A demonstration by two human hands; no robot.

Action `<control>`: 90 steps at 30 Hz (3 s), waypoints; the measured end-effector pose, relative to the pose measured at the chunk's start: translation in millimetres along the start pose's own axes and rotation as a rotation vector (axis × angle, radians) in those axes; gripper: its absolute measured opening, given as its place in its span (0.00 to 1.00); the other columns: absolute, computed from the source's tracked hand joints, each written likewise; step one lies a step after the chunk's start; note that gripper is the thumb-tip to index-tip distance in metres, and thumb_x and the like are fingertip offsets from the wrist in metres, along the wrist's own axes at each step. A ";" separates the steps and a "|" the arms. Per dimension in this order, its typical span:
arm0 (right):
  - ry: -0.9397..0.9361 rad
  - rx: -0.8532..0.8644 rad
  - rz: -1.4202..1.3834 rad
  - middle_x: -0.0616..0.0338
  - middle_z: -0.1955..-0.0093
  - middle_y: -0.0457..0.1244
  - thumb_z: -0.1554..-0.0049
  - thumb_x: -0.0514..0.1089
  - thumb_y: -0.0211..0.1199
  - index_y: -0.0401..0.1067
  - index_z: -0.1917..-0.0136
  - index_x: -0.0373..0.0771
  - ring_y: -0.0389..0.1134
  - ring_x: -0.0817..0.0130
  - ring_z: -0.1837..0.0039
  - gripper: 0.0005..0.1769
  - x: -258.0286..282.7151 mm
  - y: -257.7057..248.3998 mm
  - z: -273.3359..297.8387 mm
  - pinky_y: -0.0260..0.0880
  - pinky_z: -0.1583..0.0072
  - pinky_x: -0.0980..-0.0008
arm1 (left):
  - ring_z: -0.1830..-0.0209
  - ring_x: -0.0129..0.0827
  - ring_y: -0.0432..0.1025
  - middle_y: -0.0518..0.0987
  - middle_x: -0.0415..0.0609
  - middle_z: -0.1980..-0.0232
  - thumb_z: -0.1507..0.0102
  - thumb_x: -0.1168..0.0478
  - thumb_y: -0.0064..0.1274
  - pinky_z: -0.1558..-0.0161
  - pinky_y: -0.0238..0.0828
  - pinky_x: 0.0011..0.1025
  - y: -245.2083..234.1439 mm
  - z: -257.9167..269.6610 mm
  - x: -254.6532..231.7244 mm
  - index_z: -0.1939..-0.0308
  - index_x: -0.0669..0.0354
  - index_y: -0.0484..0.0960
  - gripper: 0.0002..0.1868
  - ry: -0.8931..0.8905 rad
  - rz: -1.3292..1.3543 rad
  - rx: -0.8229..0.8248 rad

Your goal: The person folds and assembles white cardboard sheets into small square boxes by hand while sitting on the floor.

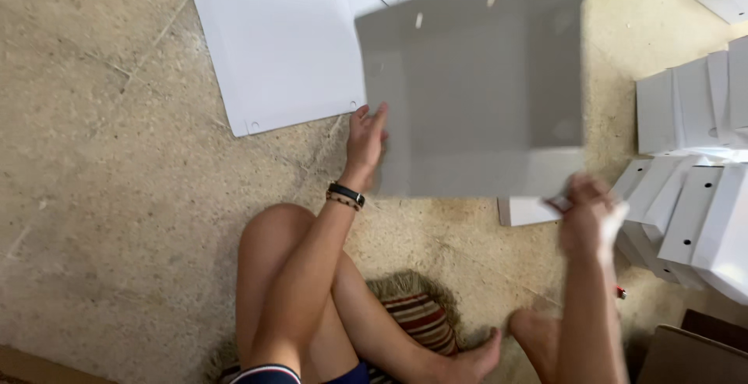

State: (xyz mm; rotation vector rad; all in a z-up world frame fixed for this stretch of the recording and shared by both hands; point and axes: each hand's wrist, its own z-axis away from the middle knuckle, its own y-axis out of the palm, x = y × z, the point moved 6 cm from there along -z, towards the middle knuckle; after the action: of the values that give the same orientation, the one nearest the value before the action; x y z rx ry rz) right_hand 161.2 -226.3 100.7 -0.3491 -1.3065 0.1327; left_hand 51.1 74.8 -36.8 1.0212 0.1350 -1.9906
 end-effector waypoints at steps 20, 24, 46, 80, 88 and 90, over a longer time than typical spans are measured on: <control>0.043 0.203 0.202 0.45 0.46 0.58 0.44 0.42 0.55 0.62 0.42 0.30 0.63 0.59 0.51 0.19 -103.0 4.9 74.6 0.69 0.55 0.61 | 0.44 0.57 0.50 0.53 0.60 0.40 0.50 0.60 0.55 0.49 0.50 0.56 -7.9 1.7 2.3 0.38 0.56 0.53 0.39 0.445 -0.921 -0.254; -0.215 0.807 -0.421 0.46 0.53 0.63 0.39 0.43 0.43 0.69 0.54 0.29 0.64 0.59 0.49 0.18 17.8 53.2 167.0 0.65 0.47 0.65 | 0.46 0.56 0.56 0.59 0.54 0.39 0.53 0.55 0.58 0.56 0.56 0.57 -7.0 -4.6 7.6 0.41 0.50 0.57 0.39 0.435 -1.019 -0.347; 0.184 -0.024 -0.618 0.62 0.58 0.59 0.50 0.50 0.48 0.60 0.62 0.41 0.60 0.69 0.55 0.11 36.3 -18.1 108.0 0.62 0.51 0.71 | 0.43 0.54 0.53 0.56 0.53 0.38 0.54 0.55 0.56 0.53 0.52 0.56 -4.8 -0.3 7.1 0.41 0.50 0.55 0.40 0.359 -0.987 -0.273; -0.155 0.437 -0.553 0.50 0.55 0.63 0.44 0.45 0.48 0.67 0.58 0.33 0.64 0.58 0.51 0.13 51.2 -1.7 110.8 0.65 0.46 0.61 | 0.43 0.54 0.52 0.55 0.53 0.37 0.53 0.55 0.56 0.53 0.52 0.56 -5.6 0.7 8.6 0.41 0.50 0.55 0.39 0.364 -0.992 -0.265; -0.203 0.556 -0.548 0.47 0.55 0.63 0.42 0.44 0.48 0.68 0.57 0.31 0.65 0.55 0.50 0.14 47.7 3.4 111.6 0.66 0.45 0.58 | 0.45 0.55 0.54 0.57 0.53 0.39 0.54 0.55 0.57 0.56 0.55 0.57 -7.9 -2.9 6.2 0.41 0.51 0.56 0.40 0.426 -1.005 -0.314; -0.210 0.600 -0.542 0.46 0.54 0.64 0.42 0.43 0.48 0.69 0.57 0.30 0.65 0.54 0.50 0.14 42.1 5.3 111.2 0.66 0.45 0.58 | 0.45 0.56 0.54 0.55 0.54 0.38 0.51 0.55 0.57 0.56 0.56 0.56 -6.5 -3.9 8.0 0.40 0.51 0.54 0.39 0.411 -0.969 -0.256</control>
State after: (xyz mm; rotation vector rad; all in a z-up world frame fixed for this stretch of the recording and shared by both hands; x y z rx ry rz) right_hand 66.1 -189.4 162.0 0.5416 -1.4548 0.0976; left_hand 46.4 75.3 -46.8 1.3144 1.2775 -2.4433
